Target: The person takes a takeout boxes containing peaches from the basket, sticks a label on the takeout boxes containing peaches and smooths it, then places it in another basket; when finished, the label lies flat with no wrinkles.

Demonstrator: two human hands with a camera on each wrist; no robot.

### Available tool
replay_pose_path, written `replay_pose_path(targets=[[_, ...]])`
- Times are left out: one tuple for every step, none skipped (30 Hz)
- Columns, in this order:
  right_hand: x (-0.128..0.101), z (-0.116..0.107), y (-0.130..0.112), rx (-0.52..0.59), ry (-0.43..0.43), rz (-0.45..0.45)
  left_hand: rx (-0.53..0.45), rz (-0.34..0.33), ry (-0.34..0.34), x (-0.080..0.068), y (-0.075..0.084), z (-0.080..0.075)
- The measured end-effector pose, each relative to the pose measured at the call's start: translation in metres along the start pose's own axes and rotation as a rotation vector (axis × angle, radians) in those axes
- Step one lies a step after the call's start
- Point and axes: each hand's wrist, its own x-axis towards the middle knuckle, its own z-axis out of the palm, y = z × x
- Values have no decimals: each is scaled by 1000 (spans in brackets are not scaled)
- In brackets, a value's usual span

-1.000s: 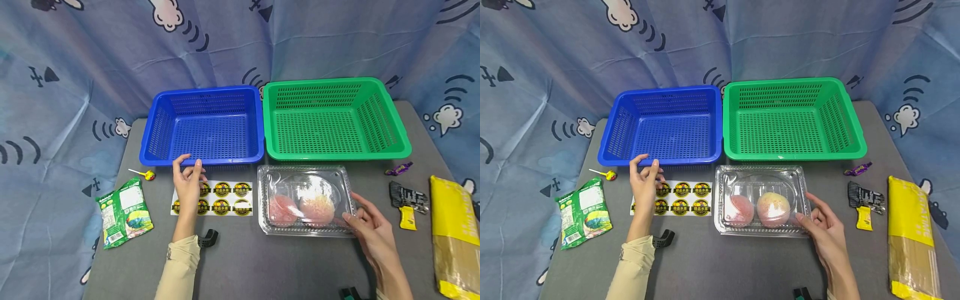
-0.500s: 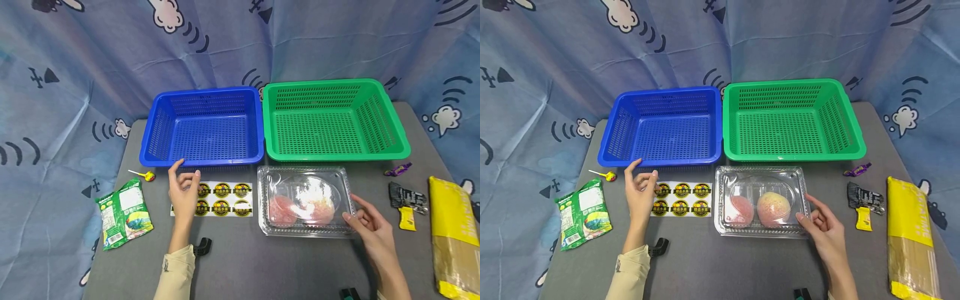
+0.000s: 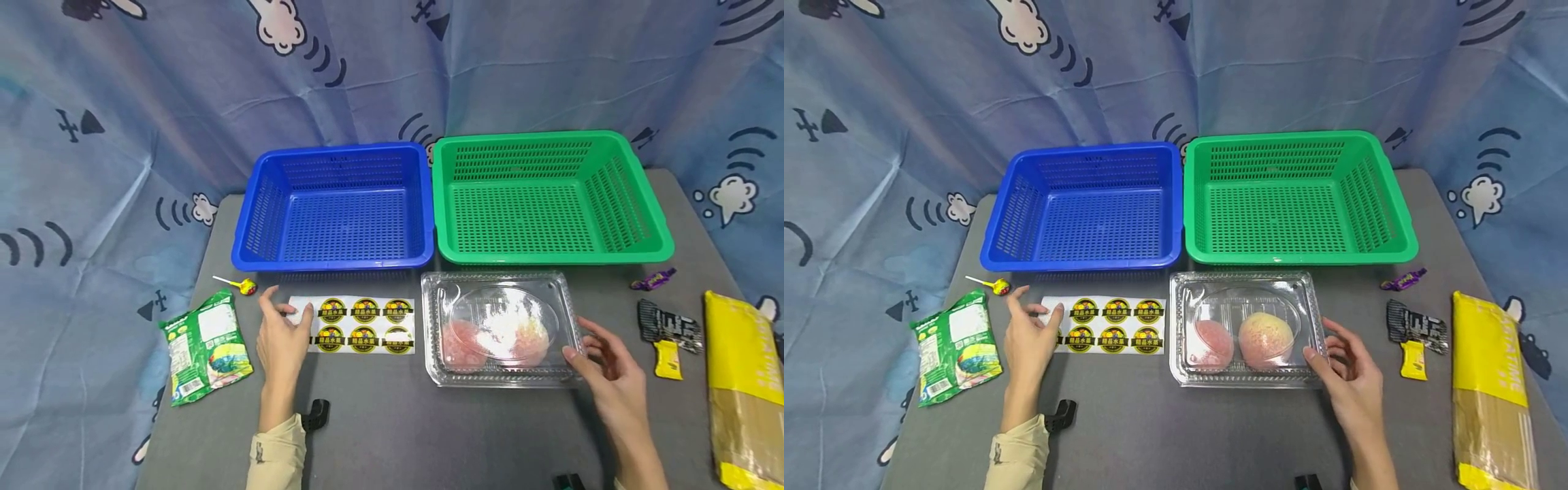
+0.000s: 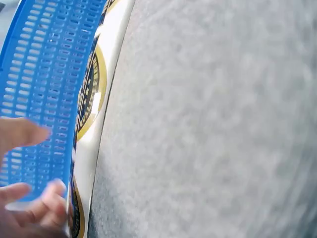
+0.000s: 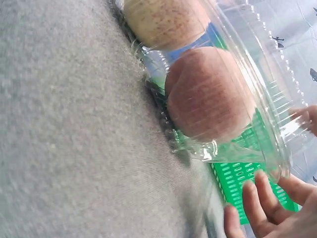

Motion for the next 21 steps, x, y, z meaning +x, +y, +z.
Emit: replay_pose_path(targets=[[0, 1, 0, 5, 10, 2, 29, -14, -39, 0, -2, 0], [-1, 1, 0, 29, 18, 4, 52, -21, -80, 0, -3, 0], [-1, 1, 0, 56, 24, 4, 70, -24, -117, 0, -4, 0], [-1, 1, -1, 81, 29, 1, 83, -26, -149, 0, -5, 0], [-1, 2, -1, 89, 32, -4, 90, -23, -173, 0, -5, -1], [-1, 2, -1, 98, 33, -7, 96, -21, -189, 0, -5, -1], [-2, 2, -2, 103, 31, -11, 104, -24, -200, 0, -5, -1], [-2, 2, -2, 98, 31, -14, 107, -24, -209, 0, -5, -1], [-2, 2, -2, 98, 29, -16, 108, -25, -215, 0, -4, -2], [-2, 1, -2, 97, 26, -19, 106, -27, -222, 1, -4, -2], [-2, 1, -2, 94, 24, -21, 104, -28, -229, 1, -4, -3], [-2, 1, -2, 88, 22, -24, 100, -29, -234, 2, -4, -4], [-2, 1, -2, 88, 19, -27, 94, -29, -238, 2, -4, -5], [-2, 1, -2, 92, 16, -30, 83, -30, -239, 3, -4, -5], [-2, 1, -2, 96, 14, -33, 69, -33, -237, 4, -4, -6], [-2, 1, -2, 93, 10, -38, 52, -38, -236, 4, -5, -7], [-1, 1, -2, 94, 7, -41, 34, -44, -232, 5, -5, -8], [-1, 1, -2, 100, 3, -44, 16, -50, -227, 5, -5, -9], [-1, 0, -2, 108, -1, -46, -5, -59, -220, 5, -5, -10], [-1, 0, -2, 110, -5, -49, -31, -66, -210, 5, -5, -12], [-1, 0, -2, 108, -8, -51, -58, -72, -201, 5, -5, -13]])
